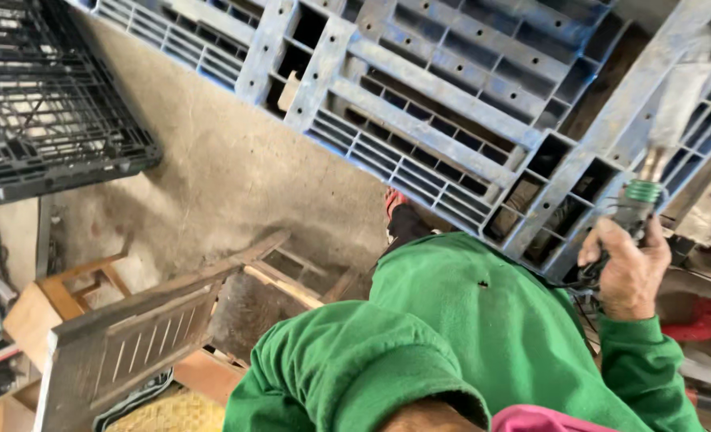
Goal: The person uses a soldering iron to melt and smooth the edges of a blue plastic crate. They hold the crate with one hand while applying the tool to specific joints, then reposition the crate to work on different areas.
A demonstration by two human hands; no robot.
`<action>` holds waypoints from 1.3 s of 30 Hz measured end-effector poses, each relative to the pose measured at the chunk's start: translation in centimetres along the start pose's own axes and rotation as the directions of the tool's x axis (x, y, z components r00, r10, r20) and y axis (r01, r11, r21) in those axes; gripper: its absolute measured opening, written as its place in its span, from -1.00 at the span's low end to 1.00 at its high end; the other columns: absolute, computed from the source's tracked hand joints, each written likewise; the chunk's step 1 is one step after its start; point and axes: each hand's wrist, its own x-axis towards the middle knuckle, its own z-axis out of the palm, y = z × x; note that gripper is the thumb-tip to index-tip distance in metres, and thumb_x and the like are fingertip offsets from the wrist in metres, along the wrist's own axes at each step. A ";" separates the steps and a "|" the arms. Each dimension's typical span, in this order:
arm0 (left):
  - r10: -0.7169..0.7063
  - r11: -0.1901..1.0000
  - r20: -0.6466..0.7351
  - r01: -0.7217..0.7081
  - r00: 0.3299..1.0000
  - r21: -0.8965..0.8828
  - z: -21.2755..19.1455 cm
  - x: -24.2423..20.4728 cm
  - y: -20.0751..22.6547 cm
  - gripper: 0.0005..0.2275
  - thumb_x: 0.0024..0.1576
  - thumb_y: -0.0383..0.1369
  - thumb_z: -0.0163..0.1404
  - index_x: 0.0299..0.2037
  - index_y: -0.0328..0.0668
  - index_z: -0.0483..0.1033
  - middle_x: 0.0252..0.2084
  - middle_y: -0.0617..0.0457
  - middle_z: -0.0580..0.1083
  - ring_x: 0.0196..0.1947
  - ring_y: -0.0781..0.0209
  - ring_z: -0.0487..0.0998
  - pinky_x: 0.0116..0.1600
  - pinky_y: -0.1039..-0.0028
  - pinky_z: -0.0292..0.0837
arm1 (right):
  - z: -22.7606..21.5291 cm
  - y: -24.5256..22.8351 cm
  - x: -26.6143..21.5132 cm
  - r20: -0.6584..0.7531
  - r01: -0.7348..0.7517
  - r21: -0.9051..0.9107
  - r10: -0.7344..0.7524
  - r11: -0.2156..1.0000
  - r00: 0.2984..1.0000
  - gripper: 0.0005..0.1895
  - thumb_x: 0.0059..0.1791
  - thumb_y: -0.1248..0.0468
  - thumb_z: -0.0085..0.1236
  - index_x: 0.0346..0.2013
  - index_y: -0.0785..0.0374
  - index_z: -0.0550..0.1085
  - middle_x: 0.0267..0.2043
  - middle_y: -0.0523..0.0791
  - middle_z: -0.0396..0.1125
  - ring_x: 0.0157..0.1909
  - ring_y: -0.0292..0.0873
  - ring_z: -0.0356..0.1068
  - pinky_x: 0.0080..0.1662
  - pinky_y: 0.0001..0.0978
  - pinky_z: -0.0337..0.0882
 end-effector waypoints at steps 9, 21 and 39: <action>-0.031 0.999 -0.001 0.031 1.000 -0.034 -1.4 0.0 -3.0 -0.50 0.26 -0.01 -0.04 0.19 -0.32 0.48 -0.04 -0.08 0.63 -0.09 0.18 0.71 0.05 0.39 0.65 | 0.1 0.6 0.2 -0.035 0.018 -0.011 -0.018 1.000 0.999 -0.57 0.14 0.36 0.12 0.29 0.43 0.34 -0.35 -0.09 0.27 -0.48 -0.22 0.24 -0.38 -0.38 0.36; 0.009 0.812 -0.974 0.567 0.226 0.139 -16.4 -15.1 -11.6 -0.76 0.26 -0.25 0.06 -0.16 -0.33 0.58 -0.38 -0.04 0.53 -0.39 0.27 0.50 -0.28 0.45 0.40 | -0.2 1.4 0.1 -0.006 0.009 -0.068 -0.010 0.998 1.000 -0.60 0.15 0.42 0.09 0.27 0.43 0.28 -0.34 -0.05 0.26 -0.47 -0.18 0.25 -0.38 -0.32 0.37; 0.022 -0.078 -0.211 0.212 0.977 0.974 -21.9 -14.7 -7.3 -0.55 0.14 -0.37 0.20 0.22 -0.28 0.38 0.19 -0.12 0.41 0.19 -0.12 0.41 0.28 0.10 0.36 | 14.1 7.5 -7.2 -0.341 0.103 -0.023 -0.105 0.994 0.934 -0.63 0.15 0.38 0.10 0.24 0.43 0.35 -0.15 -0.08 0.33 -0.26 -0.21 0.36 -0.05 -0.21 0.57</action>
